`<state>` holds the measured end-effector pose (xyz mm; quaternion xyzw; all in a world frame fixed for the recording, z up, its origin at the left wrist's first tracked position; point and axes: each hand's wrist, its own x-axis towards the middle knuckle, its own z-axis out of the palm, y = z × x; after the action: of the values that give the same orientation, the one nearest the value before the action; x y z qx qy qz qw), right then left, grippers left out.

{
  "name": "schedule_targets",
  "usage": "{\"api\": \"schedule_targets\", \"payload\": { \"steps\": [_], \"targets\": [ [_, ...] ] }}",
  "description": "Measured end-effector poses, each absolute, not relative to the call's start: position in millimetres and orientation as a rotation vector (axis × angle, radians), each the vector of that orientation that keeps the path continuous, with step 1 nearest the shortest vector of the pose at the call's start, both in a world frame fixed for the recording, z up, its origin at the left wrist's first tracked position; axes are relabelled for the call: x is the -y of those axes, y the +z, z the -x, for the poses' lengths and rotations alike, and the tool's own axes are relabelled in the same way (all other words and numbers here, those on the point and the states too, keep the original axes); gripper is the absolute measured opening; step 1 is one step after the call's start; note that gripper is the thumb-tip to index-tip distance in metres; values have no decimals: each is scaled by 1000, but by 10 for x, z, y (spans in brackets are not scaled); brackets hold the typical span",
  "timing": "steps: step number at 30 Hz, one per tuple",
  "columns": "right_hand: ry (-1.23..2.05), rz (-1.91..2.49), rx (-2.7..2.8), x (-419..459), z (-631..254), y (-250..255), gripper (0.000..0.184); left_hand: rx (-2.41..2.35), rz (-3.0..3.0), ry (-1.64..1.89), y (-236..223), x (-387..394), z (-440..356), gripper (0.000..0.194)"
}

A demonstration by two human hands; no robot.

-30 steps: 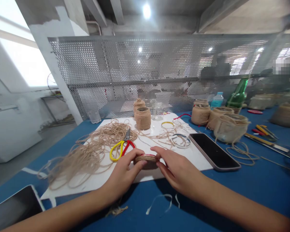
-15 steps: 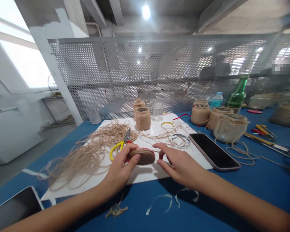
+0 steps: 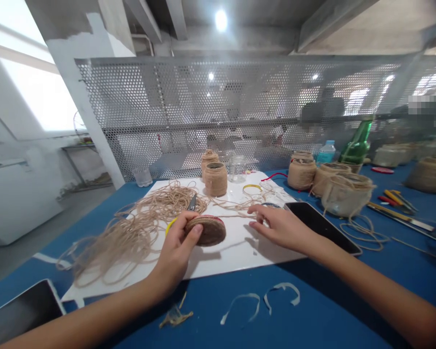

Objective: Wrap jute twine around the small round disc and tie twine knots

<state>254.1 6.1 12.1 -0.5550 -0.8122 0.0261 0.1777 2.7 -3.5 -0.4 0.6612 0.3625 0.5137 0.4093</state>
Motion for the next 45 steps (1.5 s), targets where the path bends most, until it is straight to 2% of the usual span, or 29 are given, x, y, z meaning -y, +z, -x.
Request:
{"api": "schedule_targets", "payload": {
  "steps": [6,12,14,19,21,24,28,29,33,38,45],
  "targets": [
    [-12,1739,2267,-313,-2881,108,29,-866,-1645,1366,1,41,-30,11],
    [73,1662,2345,-386,-3037,92,30,-950,-1677,1300,87,91,-44,14],
    [131,1605,2396,-361,-3030,85,38,-960,-1696,1273,91,97,-37,16],
    [258,1503,2483,-228,-2950,153,74,-1029,-1893,1220,41,95,-8,15],
    [373,1423,2518,-156,-2878,212,78,-1023,-1953,1209,12,90,-3,15],
    [407,1279,2493,-21,-2696,291,70,-1029,-2028,1159,-16,81,-13,14],
    [181,1154,2264,215,-2379,347,31,-1000,-2100,1078,-15,87,-49,13],
    [118,1089,2219,274,-2312,354,26,-998,-2114,1058,-9,92,-60,12],
    [-165,656,2378,438,-2145,339,34,-1021,-2186,959,12,125,-105,11],
    [-656,297,2642,488,-2042,237,25,-967,-2233,932,15,163,-135,10],
    [-935,321,2591,460,-2065,269,24,-955,-2248,883,32,185,-126,12]
  ]
}}
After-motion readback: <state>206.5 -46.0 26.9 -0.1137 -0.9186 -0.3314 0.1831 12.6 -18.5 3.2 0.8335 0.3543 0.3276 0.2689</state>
